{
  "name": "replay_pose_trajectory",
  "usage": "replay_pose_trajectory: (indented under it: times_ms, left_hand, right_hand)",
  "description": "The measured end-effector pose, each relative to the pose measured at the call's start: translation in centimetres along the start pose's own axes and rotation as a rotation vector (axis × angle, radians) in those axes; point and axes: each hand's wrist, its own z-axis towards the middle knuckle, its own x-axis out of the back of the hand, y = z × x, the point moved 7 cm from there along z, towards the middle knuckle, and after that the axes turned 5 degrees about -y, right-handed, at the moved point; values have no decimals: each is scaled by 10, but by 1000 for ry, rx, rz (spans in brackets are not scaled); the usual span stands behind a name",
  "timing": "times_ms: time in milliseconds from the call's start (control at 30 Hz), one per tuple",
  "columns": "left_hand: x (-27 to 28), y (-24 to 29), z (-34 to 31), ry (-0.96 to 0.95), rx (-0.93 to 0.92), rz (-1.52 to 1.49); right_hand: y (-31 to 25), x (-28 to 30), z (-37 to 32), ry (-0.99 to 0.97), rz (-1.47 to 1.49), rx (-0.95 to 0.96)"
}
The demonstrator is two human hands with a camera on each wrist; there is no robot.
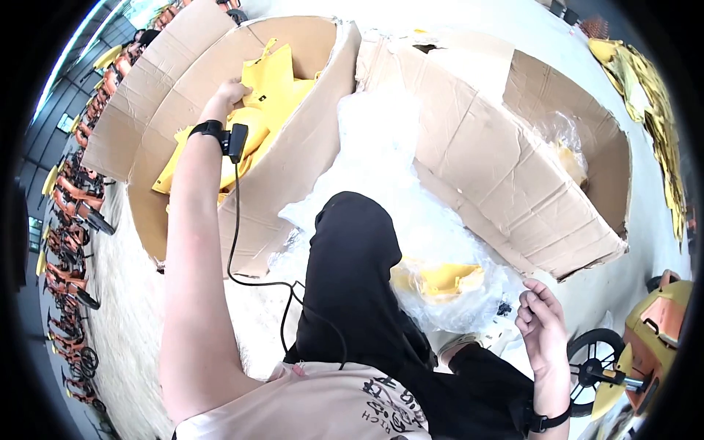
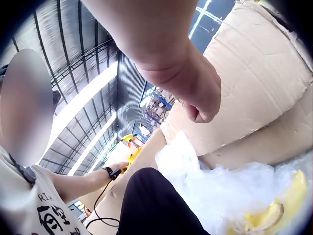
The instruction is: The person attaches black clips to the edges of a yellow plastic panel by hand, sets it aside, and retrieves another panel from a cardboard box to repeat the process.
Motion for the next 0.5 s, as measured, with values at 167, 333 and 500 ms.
replay_pose_trajectory:
  times_ms: [167, 333, 500]
  left_hand:
    - [-61, -13, 5, -79, 149, 268]
    - [-75, 47, -16, -76, 43, 535]
    - [-173, 202, -138, -158, -765, 385]
  right_hand:
    - [11, 28, -33, 86, 169, -19]
    - [16, 50, -65, 174, 334, 119]
    - [12, 69, -73, 342, 468, 240]
